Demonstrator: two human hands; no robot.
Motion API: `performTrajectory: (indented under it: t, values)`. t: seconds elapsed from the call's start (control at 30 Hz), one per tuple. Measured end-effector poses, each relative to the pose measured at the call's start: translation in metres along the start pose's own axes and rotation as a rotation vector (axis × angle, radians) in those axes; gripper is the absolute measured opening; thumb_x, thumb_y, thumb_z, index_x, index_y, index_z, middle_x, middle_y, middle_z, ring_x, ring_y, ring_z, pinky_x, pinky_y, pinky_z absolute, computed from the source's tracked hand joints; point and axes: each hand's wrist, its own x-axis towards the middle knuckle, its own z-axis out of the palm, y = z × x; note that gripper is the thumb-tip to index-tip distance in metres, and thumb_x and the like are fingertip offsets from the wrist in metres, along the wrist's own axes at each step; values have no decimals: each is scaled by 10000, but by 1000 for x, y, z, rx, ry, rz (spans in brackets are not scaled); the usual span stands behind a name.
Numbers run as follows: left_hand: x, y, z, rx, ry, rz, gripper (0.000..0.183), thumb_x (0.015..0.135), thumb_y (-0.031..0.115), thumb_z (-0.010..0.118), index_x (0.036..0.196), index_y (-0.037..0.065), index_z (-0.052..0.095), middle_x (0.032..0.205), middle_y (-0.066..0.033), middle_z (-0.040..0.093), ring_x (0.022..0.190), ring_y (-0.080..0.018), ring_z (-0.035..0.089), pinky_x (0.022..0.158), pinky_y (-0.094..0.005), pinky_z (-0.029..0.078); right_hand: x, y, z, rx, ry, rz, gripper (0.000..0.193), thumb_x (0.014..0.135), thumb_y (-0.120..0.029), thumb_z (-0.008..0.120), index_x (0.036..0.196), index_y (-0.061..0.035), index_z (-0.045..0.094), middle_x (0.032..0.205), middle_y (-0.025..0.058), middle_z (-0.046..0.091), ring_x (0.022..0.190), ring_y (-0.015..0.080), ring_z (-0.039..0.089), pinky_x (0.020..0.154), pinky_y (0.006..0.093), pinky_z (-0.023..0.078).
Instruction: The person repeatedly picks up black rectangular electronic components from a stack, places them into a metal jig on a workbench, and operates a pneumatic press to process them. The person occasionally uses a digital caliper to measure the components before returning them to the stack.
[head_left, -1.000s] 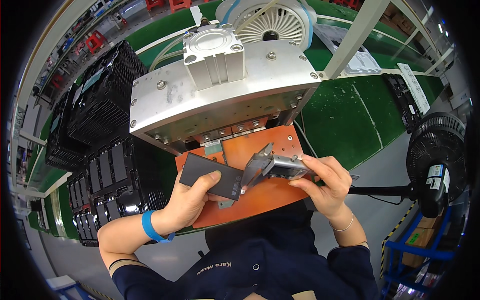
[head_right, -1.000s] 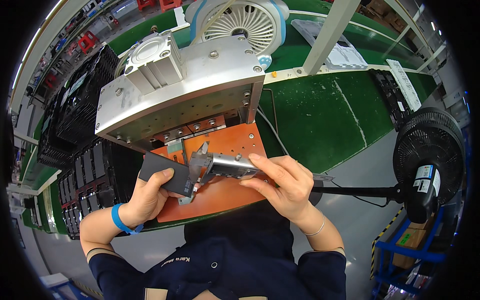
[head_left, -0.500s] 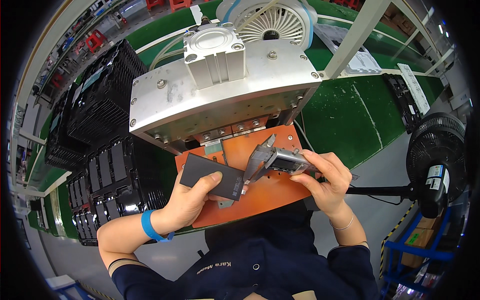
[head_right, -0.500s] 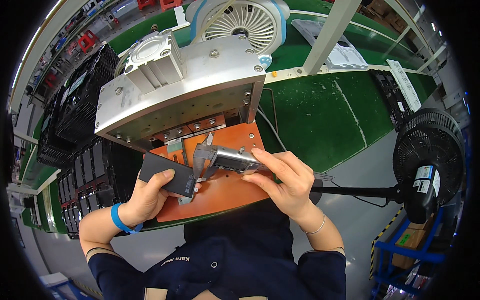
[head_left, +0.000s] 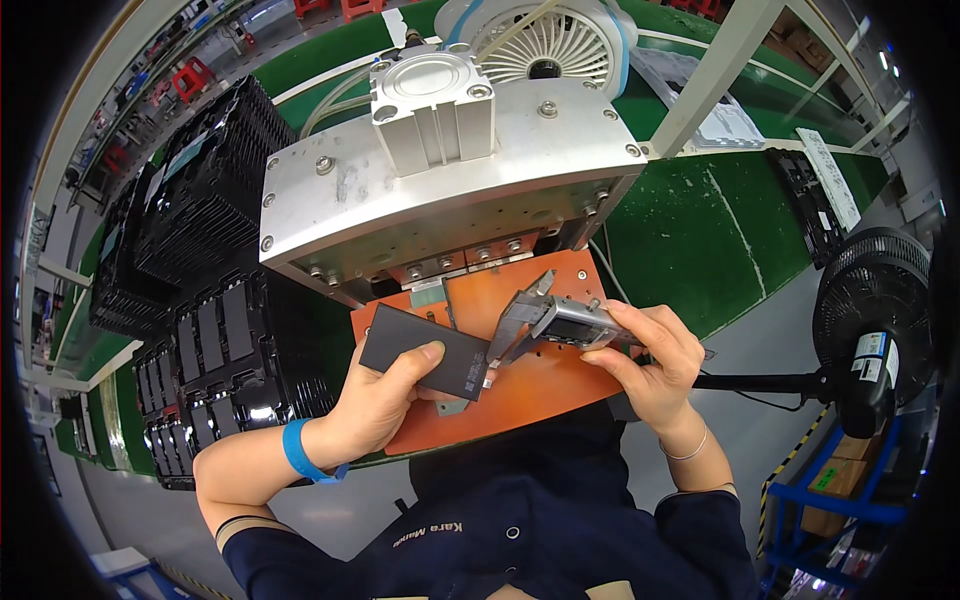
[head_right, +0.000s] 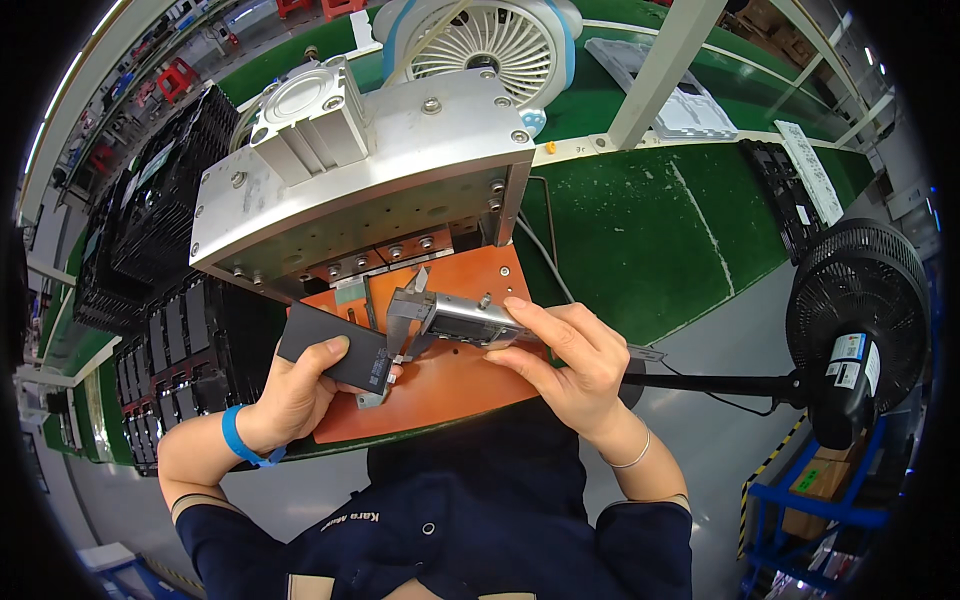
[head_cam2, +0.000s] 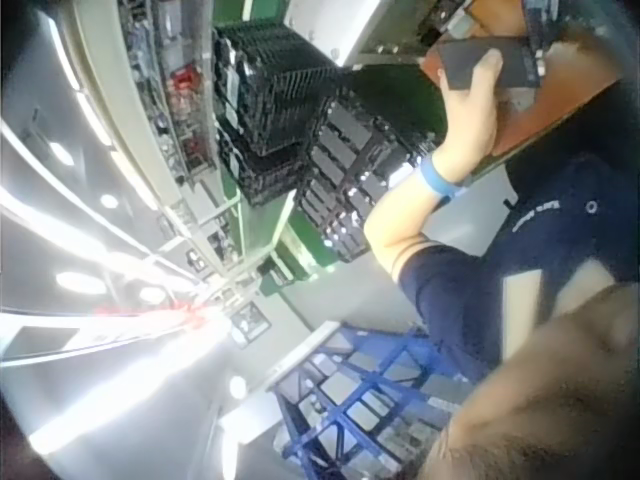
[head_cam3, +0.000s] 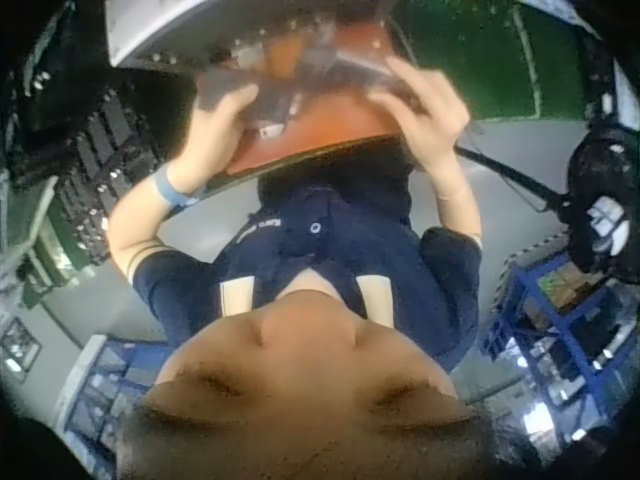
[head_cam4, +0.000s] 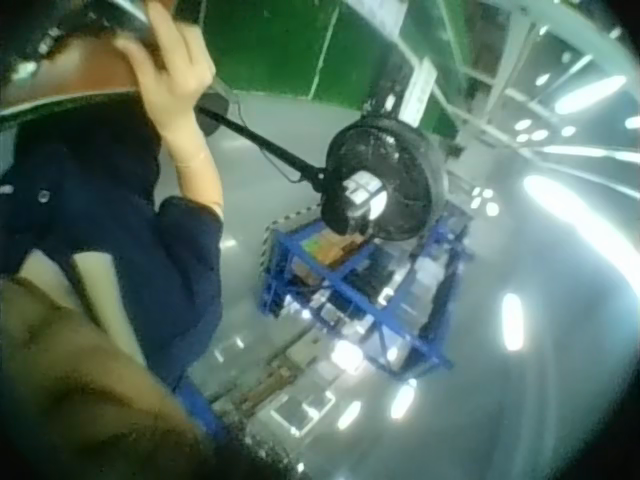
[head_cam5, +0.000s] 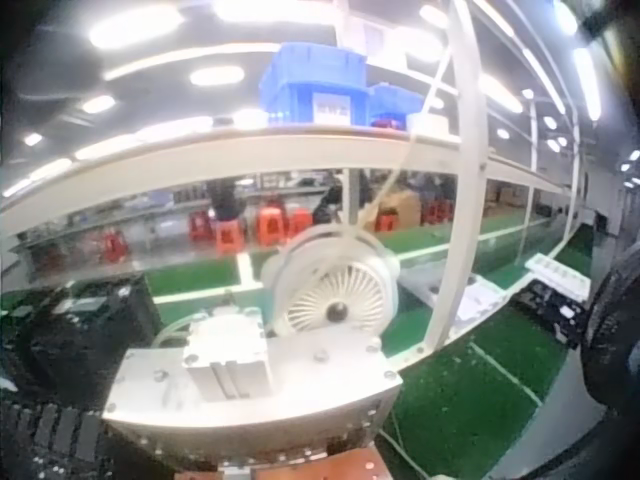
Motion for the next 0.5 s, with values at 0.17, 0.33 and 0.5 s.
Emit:
performTrajectory:
  t: [0.17, 0.33, 0.5]
  values:
    - [0, -1, -1, 10, 1, -2, 334, 927, 152, 489, 1158, -86, 454, 1025, -270, 633, 906, -362, 687, 765, -448, 603, 0, -1, 0, 15, -13, -4, 474, 655, -113, 833, 1091, -11, 676, 824, 91, 674, 643, 158, 638, 534, 249, 510]
    - [0, 0, -2, 14, -3, -5, 337, 930, 159, 491, 1162, -81, 442, 1038, -274, 630, 908, -364, 686, 765, -450, 603, -1, -1, 1, 25, -11, 9, 474, 653, -117, 834, 1087, -9, 678, 825, 94, 675, 643, 160, 639, 534, 251, 510]
    - [0, -1, 0, 5, 4, -2, 330, 930, 155, 488, 1163, -72, 428, 1036, -271, 630, 914, -371, 684, 769, -454, 603, 0, 0, 1, 12, -11, 14, 479, 652, -124, 836, 1088, -6, 676, 830, 100, 679, 639, 167, 638, 536, 255, 511]
